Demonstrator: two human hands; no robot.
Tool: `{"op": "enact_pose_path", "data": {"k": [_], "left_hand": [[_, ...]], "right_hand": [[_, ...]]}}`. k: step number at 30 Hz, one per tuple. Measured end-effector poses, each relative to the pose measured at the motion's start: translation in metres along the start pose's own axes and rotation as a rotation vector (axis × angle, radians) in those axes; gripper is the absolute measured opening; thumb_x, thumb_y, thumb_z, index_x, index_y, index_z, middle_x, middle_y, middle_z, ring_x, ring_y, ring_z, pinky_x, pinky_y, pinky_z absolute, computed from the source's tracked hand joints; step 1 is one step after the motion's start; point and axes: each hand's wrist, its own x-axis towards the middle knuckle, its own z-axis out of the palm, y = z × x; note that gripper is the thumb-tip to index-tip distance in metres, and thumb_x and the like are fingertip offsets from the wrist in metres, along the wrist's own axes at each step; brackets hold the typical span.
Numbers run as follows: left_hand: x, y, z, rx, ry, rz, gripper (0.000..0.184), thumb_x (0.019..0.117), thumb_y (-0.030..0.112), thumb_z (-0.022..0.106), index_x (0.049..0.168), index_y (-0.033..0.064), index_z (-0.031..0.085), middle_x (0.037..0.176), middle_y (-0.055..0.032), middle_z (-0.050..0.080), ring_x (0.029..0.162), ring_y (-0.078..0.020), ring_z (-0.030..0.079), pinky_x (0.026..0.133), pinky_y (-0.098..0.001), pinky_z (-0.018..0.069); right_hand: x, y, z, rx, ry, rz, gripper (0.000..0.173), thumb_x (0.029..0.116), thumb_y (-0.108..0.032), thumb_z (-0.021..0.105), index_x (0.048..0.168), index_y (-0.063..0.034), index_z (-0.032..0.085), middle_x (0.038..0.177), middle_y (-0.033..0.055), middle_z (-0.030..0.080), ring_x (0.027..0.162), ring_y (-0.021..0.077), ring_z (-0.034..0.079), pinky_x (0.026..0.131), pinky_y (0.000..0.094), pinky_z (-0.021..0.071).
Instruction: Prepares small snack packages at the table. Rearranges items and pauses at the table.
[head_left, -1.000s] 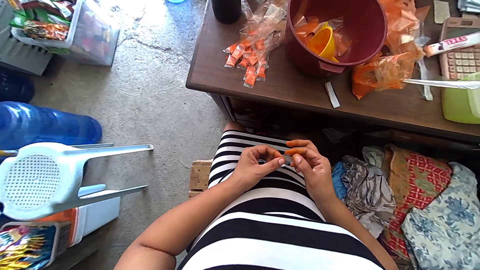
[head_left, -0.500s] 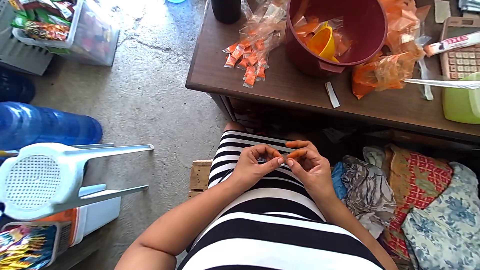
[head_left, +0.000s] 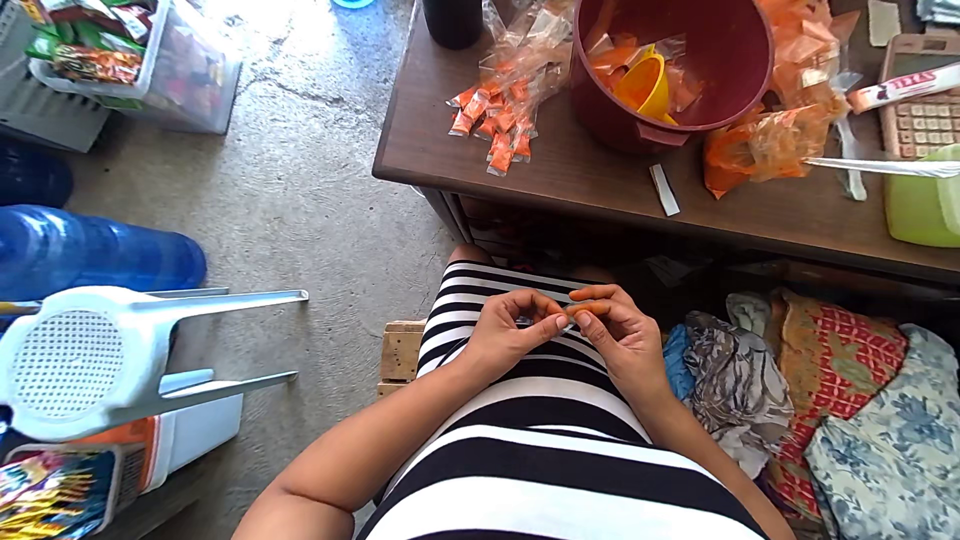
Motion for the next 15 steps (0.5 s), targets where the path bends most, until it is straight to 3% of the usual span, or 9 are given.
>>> {"op": "enact_pose_path", "data": {"k": [3,8,11,15], "left_hand": [[-0.0001,-0.001,0.0003,-0.004,-0.005,0.001,0.007,0.0902,0.002,0.07,0.092,0.0081,0.071,0.083,0.0099,0.069,0.079,0.0013,0.065,0.077,-0.0186,0.0552],[0.0,-0.0013,0.0003,0.016,-0.068,0.003,0.005,0.0903,0.003,0.07,0.092,0.0074,0.071,0.084,0.0102,0.07,0.08,0.0025,0.065,0.077,-0.0177,0.0546],[0.001,-0.0017,0.0,0.035,-0.108,0.014,0.004,0.091,0.003,0.07,0.093,0.0061,0.072,0.085,0.01,0.069,0.081,0.0033,0.064,0.078,-0.0168,0.0538],[0.0028,0.0004,-0.0002,0.054,-0.075,-0.009,0.004,0.0914,0.003,0.07,0.093,0.0063,0.072,0.084,0.0097,0.07,0.08,0.003,0.065,0.077,-0.017,0.0543]], "right_hand": [[-0.0002,0.0007,-0.0001,0.025,-0.02,-0.018,0.017,0.099,-0.009,0.063,0.107,0.0004,0.075,0.114,0.0022,0.068,0.087,-0.0012,0.063,0.075,0.0139,0.0553],[0.0001,0.0028,-0.0004,0.007,-0.001,-0.065,0.007,0.0944,-0.013,0.072,0.094,-0.0067,0.073,0.103,-0.0034,0.067,0.085,-0.0031,0.061,0.072,0.0114,0.0526],[0.0009,0.0046,0.0005,-0.021,0.007,-0.116,0.009,0.0943,-0.016,0.073,0.089,-0.0087,0.069,0.098,-0.0048,0.064,0.083,-0.0043,0.059,0.071,0.01,0.0511],[0.0023,0.0034,-0.0001,-0.057,0.018,-0.145,0.011,0.0974,-0.013,0.069,0.095,-0.0036,0.073,0.105,-0.0014,0.068,0.084,-0.0035,0.062,0.072,0.0113,0.054]]}}
